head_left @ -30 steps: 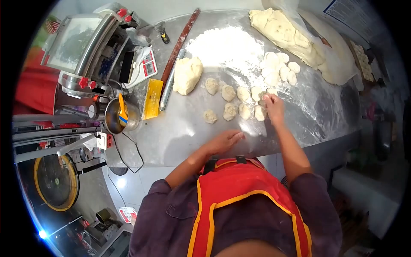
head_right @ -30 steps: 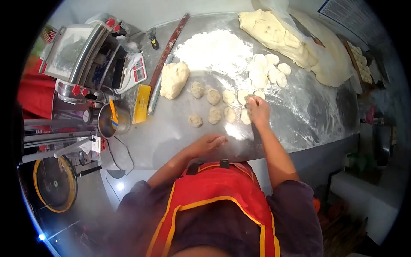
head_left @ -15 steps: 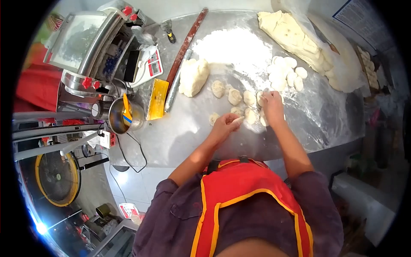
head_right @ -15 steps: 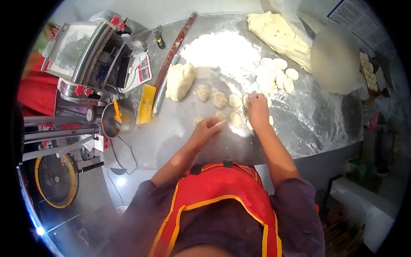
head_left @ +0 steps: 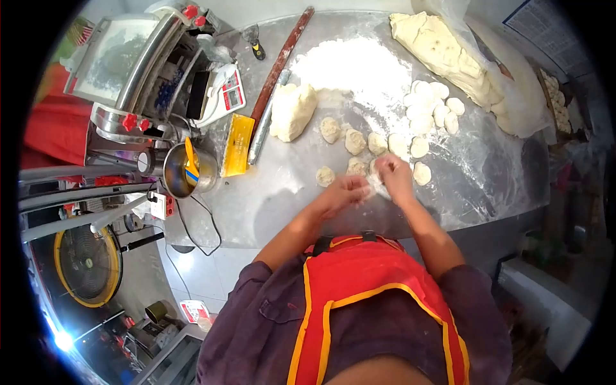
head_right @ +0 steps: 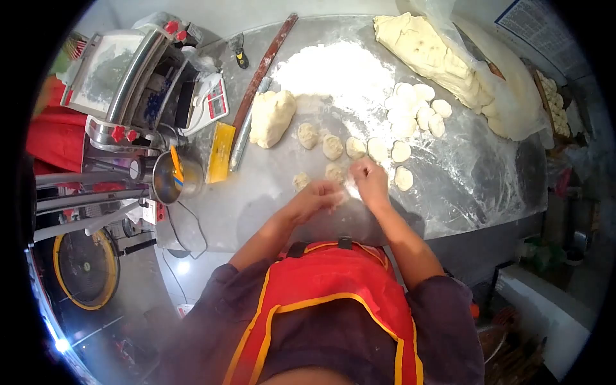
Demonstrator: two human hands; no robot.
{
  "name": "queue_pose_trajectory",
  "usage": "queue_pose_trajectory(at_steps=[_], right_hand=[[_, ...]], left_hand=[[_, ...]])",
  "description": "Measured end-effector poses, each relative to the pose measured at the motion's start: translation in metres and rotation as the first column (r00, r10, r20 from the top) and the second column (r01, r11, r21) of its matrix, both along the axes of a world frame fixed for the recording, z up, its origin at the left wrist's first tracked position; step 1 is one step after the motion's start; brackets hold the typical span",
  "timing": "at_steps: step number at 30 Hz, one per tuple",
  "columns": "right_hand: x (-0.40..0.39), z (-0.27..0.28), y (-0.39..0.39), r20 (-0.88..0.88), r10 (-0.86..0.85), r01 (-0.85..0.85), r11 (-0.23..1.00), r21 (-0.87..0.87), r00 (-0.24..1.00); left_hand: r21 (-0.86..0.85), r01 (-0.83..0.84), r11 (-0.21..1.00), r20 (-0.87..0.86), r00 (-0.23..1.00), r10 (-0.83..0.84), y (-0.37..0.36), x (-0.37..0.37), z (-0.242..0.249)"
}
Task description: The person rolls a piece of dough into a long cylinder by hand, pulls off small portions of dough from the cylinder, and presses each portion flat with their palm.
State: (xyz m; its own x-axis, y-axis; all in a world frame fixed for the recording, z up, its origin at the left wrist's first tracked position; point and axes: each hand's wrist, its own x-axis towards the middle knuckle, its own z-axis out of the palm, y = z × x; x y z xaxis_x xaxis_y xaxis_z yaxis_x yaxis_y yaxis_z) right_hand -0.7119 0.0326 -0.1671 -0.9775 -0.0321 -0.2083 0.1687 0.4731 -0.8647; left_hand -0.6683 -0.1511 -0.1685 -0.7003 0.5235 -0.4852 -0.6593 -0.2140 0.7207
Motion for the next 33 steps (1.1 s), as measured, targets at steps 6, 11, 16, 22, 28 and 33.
queue_pose_trajectory(at_steps=[6,11,16,22,28,33], right_hand=[[-0.047,-0.013,0.005,-0.309,0.080,-0.026,0.984,0.175,0.948],[-0.052,-0.027,-0.002,-0.430,0.239,-0.014,0.885,0.464,0.871],[-0.040,-0.012,0.003,-0.362,0.198,-0.047,0.922,0.385,0.911],[0.048,0.029,-0.011,0.009,0.330,-0.326,0.936,-0.132,0.944],[0.058,0.013,-0.007,0.299,0.061,0.081,0.894,-0.440,0.952],[0.028,-0.002,0.015,0.189,-0.273,0.302,0.942,-0.144,0.943]], left_hand=[[-0.180,-0.038,0.983,-0.120,0.993,0.016,-0.009,0.013,0.031],[-0.184,-0.093,0.979,-0.149,0.987,0.066,-0.008,0.021,0.015],[-0.269,-0.218,0.938,-0.048,0.976,0.213,-0.006,0.018,0.019],[-0.100,-0.299,0.949,0.112,0.944,0.310,0.000,0.017,0.012],[0.008,-0.181,0.983,0.124,0.976,0.179,0.001,0.022,-0.006],[-0.041,0.091,0.995,-0.003,0.996,-0.091,-0.005,0.027,0.007]])
